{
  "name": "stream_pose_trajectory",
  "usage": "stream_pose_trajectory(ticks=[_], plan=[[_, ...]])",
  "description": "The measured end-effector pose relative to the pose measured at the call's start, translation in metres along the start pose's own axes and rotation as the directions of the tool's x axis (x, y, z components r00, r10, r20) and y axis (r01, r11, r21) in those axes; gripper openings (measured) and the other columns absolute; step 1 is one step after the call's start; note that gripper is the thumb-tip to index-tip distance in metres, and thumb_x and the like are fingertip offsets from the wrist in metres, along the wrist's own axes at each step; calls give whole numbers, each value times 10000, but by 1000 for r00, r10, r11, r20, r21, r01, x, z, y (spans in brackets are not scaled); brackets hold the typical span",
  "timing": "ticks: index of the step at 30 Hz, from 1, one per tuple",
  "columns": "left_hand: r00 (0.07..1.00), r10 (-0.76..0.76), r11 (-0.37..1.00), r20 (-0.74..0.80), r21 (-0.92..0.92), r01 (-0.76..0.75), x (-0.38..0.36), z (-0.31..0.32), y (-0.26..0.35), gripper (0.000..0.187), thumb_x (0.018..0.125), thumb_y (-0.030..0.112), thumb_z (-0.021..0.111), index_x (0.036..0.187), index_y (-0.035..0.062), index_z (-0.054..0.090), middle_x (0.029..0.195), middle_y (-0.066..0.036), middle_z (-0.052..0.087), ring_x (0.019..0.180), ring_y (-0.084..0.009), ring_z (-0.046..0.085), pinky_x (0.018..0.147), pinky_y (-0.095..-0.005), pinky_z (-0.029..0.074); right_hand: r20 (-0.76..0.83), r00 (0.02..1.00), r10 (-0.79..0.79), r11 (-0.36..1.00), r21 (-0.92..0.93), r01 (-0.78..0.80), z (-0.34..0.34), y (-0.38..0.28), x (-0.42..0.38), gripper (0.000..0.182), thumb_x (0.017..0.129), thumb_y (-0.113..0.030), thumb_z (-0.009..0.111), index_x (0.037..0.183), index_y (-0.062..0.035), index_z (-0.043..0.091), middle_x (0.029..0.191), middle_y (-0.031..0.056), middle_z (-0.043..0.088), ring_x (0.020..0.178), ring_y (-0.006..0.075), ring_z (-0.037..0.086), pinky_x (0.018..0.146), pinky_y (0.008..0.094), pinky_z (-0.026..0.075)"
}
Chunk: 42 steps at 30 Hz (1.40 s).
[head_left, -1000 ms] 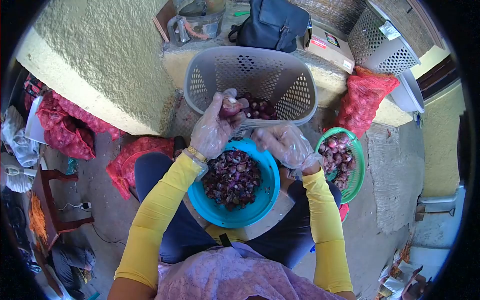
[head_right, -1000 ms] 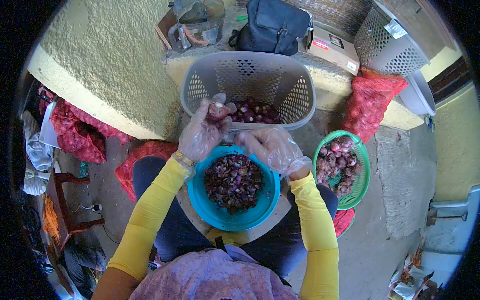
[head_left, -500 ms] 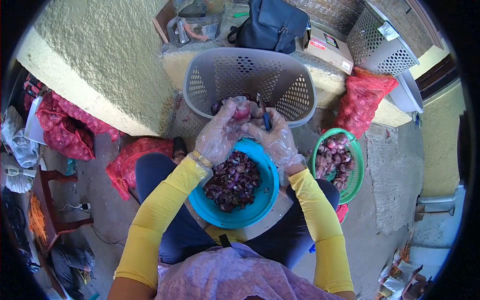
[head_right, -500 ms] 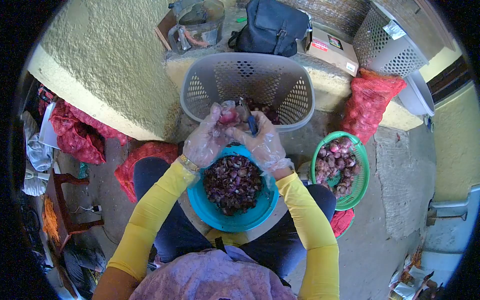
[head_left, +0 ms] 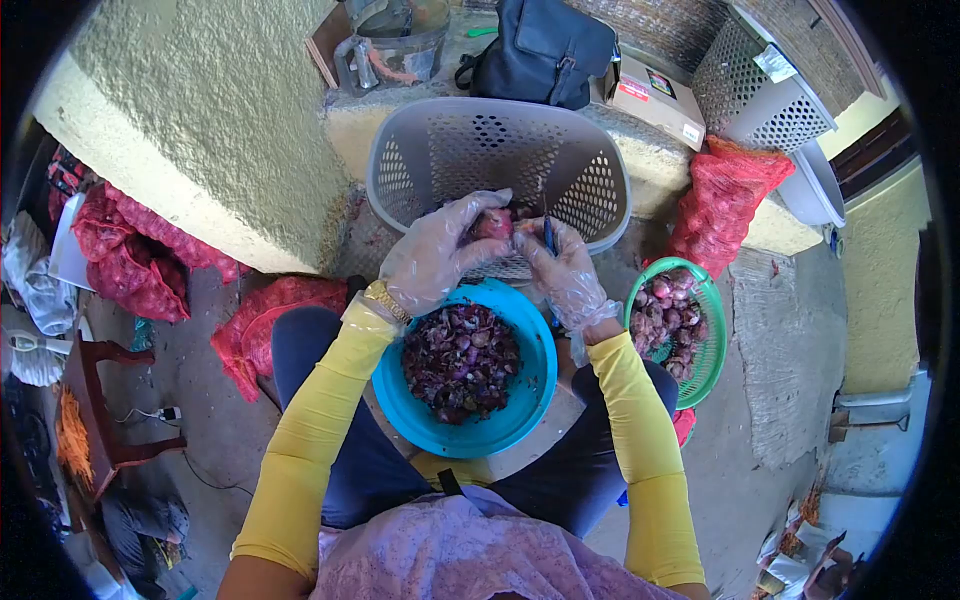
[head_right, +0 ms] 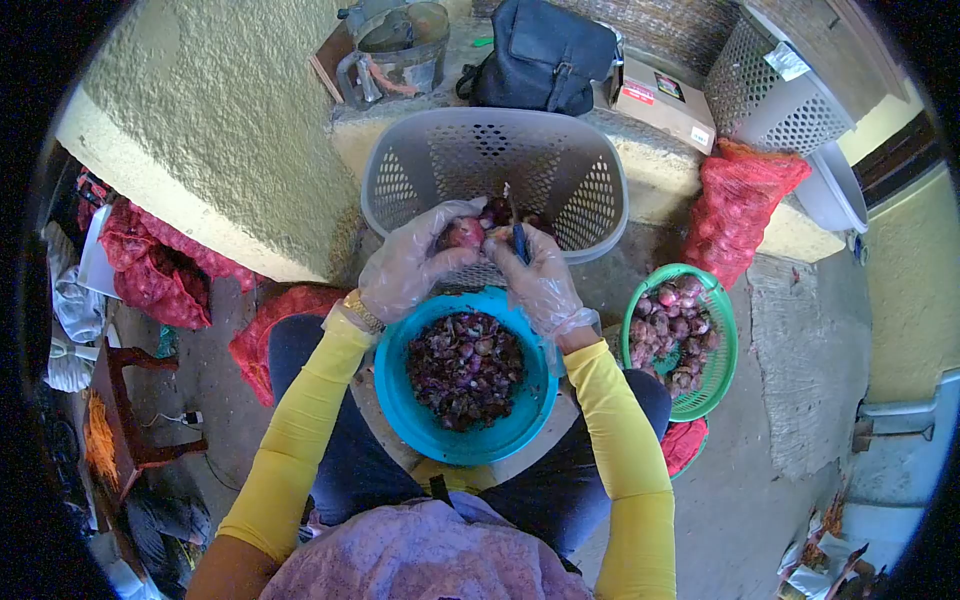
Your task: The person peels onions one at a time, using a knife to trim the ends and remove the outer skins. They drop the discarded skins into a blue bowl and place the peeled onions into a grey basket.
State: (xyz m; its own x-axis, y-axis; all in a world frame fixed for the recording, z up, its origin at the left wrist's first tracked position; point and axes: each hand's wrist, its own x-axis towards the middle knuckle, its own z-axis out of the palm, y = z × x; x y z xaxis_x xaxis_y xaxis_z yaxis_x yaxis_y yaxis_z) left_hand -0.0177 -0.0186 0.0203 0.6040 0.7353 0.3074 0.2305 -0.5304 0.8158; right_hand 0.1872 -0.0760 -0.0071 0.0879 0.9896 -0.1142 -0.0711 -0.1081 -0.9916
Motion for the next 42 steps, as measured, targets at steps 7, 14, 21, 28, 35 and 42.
stream_pose_trajectory(ticks=[7,14,21,28,35,42], plan=[[985,-55,998,162,49,48,-1,2,-7,601,925,231,765,1438,50,509,1173,-190,685,1096,-354,678,984,-432,505,32,995,-92,982,-165,96,-6,-5,0,90,994,-107,678,1024,-21,679,890,-10,663,828,80,584,777,270,489],[989,-10,987,149,160,-14,-5,8,-11,638,887,202,797,1430,71,490,1118,-199,679,1052,-391,673,941,-444,519,69,994,-88,964,-245,102,-8,-1,2,123,1001,-125,654,1017,-3,666,866,0,655,813,79,552,758,274,476],[993,87,979,79,178,-100,-3,8,-11,614,914,178,763,1444,62,475,1176,-199,678,1108,-379,666,955,-442,510,83,994,-70,972,-218,87,-15,4,6,143,1007,-146,652,1026,-4,654,911,12,625,862,84,534,791,277,468],[995,49,999,81,-11,-48,-2,8,-2,611,934,164,740,1468,60,460,1271,-201,661,1169,-315,666,1004,-421,503,78,997,-16,975,-221,33,-14,-7,3,137,1022,-176,640,994,-43,619,886,-21,592,825,66,507,743,260,449],[989,-56,996,135,70,47,-1,10,-1,583,927,138,740,1439,56,475,1124,-177,712,1070,-351,694,951,-435,525,129,991,35,985,-171,-13,-17,-6,3,160,1047,-228,616,1015,-71,619,837,-52,561,713,54,501,611,253,435],[994,-65,915,88,403,24,-3,9,-10,583,958,299,706,1429,45,477,1117,-235,688,1035,-437,660,905,-527,503,-34,997,70,992,-102,-73,-15,-12,-37,248,1058,-220,582,1234,-46,589,843,13,593,678,83,566,603,273,521]])
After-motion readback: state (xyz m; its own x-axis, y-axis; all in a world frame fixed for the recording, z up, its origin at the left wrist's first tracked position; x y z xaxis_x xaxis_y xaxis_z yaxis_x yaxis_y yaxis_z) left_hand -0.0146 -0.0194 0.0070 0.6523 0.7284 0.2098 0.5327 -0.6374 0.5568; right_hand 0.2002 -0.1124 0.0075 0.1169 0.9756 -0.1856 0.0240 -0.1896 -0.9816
